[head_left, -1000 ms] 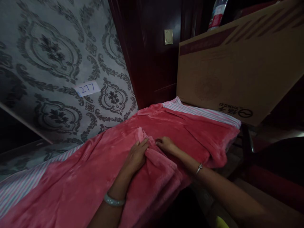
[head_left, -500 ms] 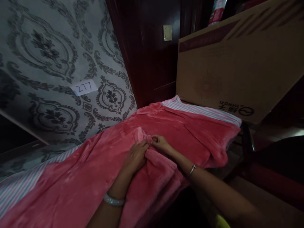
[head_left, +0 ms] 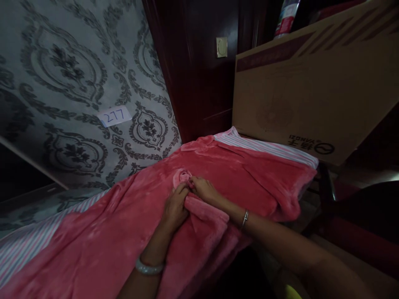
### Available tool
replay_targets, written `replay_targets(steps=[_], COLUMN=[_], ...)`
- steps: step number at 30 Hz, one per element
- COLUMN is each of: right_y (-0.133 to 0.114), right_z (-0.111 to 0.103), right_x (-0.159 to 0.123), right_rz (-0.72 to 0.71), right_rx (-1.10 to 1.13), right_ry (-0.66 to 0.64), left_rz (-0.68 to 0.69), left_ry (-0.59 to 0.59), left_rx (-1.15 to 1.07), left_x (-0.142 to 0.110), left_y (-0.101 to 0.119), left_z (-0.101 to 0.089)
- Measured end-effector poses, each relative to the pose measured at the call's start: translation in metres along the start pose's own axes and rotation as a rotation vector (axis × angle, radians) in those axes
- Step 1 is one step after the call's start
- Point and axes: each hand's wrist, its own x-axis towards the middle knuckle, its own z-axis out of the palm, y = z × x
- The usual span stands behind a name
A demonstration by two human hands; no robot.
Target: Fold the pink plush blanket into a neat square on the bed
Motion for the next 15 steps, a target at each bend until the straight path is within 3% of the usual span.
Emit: replay_targets(steps=[6, 11, 15], right_y=[0.009, 0.014, 0.014], right_z=[0.01, 0.011, 0.014], right_x=[0.004, 0.001, 0.009], right_rz=[-0.118, -0.154, -0.119], right_rx=[0.109, 0.075, 0.029], right_ry=[-0.019, -0.035, -0.06], left_rz=[-0.003, -0.011, -0.023], left_ry=[0.036, 0.074, -0.01], left_rx=[-0.016, -0.019, 0.006], left_x=[-0.002, -0.003, -0.001], left_y=[-0.005, -0.007, -0.005], left_z=[0.003, 0.004, 0.002])
